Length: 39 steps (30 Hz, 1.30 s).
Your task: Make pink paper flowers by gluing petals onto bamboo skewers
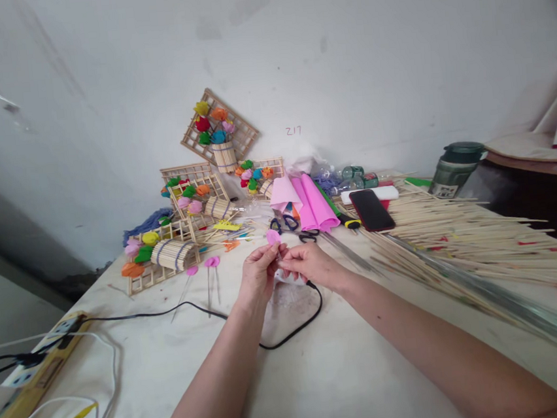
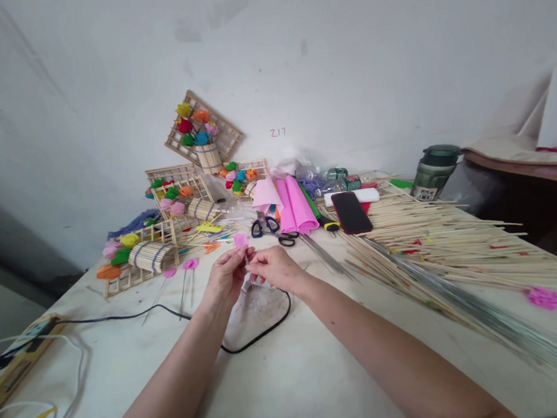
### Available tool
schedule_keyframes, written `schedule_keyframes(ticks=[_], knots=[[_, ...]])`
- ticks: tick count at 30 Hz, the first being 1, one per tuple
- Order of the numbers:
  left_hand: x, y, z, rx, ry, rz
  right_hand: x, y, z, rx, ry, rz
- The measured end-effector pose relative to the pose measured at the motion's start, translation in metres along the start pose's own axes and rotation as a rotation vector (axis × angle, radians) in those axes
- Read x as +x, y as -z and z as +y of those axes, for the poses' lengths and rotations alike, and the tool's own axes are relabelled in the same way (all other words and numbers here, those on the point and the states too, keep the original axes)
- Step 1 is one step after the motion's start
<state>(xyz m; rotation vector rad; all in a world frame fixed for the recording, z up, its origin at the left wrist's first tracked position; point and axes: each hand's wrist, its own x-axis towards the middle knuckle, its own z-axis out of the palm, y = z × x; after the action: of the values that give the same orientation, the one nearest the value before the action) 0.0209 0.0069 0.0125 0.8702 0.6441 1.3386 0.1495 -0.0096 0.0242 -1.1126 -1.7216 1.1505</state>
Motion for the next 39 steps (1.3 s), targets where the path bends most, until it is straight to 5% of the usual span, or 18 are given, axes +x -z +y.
schedule_keyframes(ticks=[9,16,28,33,39], knots=[[0.000,0.002,0.003,0.035,-0.030,-0.014,-0.004,0.007,-0.015,-0.138,-0.002,-0.039],[-0.002,0.000,0.003,0.093,0.018,-0.087,-0.002,0.038,-0.018,-0.101,0.046,0.201],[-0.005,-0.001,0.002,0.156,0.056,-0.142,-0.001,0.034,-0.017,0.018,0.036,0.175],[0.000,0.006,0.012,0.098,-0.010,-0.085,0.001,0.032,-0.010,-0.387,0.038,0.127],[0.011,0.023,0.027,0.054,-0.087,0.031,-0.002,-0.005,0.012,-0.958,0.113,0.002]])
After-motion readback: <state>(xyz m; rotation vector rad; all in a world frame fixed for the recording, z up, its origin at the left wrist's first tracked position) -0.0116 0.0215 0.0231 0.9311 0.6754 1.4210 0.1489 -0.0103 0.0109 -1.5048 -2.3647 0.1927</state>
